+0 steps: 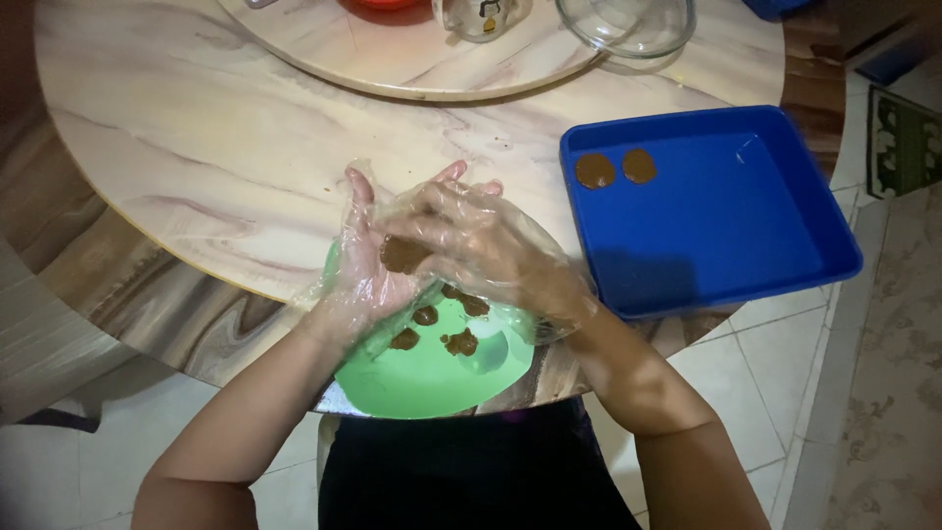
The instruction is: Shaping small pieces of dough into balls by rolling them between gloved hands and placing them on a tray.
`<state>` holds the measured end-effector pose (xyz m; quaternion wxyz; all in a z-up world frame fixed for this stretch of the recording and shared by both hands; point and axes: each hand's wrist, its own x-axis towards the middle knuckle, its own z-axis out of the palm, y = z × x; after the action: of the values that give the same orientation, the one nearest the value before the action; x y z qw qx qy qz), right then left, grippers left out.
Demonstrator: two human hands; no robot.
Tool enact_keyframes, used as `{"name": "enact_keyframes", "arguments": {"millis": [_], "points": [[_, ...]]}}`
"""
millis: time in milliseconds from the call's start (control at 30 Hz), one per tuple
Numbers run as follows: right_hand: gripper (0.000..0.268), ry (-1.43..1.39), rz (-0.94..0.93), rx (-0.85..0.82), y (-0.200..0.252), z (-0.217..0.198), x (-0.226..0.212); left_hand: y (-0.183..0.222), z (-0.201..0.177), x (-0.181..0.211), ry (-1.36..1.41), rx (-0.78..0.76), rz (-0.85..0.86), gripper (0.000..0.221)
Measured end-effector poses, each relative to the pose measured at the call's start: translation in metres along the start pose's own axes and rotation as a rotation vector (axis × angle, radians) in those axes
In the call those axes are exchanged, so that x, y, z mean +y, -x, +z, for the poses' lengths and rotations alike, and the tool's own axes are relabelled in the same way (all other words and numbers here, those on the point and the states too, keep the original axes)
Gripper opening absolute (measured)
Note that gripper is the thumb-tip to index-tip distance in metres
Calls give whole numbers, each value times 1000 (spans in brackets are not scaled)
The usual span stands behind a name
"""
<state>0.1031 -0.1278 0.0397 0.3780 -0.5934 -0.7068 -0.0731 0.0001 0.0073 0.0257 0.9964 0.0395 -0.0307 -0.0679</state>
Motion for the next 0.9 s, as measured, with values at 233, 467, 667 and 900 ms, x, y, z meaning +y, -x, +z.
{"name": "enact_keyframes", "arguments": {"millis": [233, 467, 667, 900], "points": [[57, -182, 233, -96, 7, 7, 1, 0, -2, -5, 99, -3, -11, 98], [50, -358, 285, -60, -7, -16, -12, -3, -17, -5, -29, 34, 9, 69], [45, -64, 266, -69, -5, -4, -13, -3, -5, -10, 26, 32, 20, 83], [46, -37, 279, -94, -9, -9, -20, -3, 28, -13, -132, 252, 68, 93]]}}
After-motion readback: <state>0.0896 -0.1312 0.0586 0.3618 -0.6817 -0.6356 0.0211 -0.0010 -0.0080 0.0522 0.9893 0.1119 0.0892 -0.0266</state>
